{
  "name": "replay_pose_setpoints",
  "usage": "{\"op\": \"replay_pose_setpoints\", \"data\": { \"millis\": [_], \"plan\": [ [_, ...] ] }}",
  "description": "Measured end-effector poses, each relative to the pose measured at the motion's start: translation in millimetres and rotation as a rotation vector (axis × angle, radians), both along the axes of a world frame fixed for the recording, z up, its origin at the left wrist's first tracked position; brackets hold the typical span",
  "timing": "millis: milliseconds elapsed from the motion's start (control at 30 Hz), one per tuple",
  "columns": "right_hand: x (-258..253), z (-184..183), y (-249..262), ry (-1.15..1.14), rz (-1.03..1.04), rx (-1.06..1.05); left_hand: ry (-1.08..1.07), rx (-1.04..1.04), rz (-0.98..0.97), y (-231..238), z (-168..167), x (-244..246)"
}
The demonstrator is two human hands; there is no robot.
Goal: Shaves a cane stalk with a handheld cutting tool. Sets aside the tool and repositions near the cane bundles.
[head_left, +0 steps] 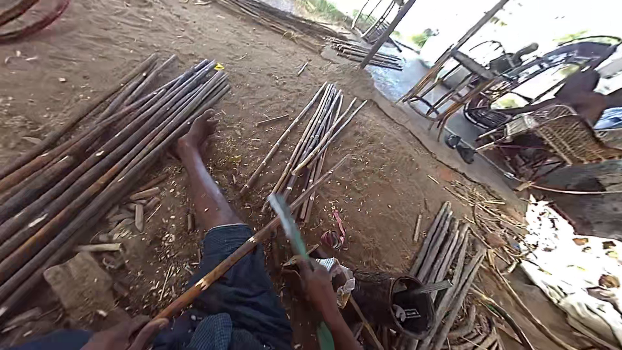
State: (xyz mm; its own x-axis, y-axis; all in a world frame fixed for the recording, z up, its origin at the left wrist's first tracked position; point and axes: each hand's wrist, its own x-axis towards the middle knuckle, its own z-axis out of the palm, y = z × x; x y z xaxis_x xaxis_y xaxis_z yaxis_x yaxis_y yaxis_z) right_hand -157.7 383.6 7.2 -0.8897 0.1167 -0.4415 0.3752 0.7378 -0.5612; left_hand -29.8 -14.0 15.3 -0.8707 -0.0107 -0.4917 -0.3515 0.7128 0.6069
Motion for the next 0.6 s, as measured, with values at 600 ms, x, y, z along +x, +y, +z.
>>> {"op": "replay_pose_setpoints", "data": {
  "millis": [600],
  "plan": [
    [8,6,-14,-0.059,0.181,0.124,0.274,-0.208,0.072,23,-7,25]
  ]
}}
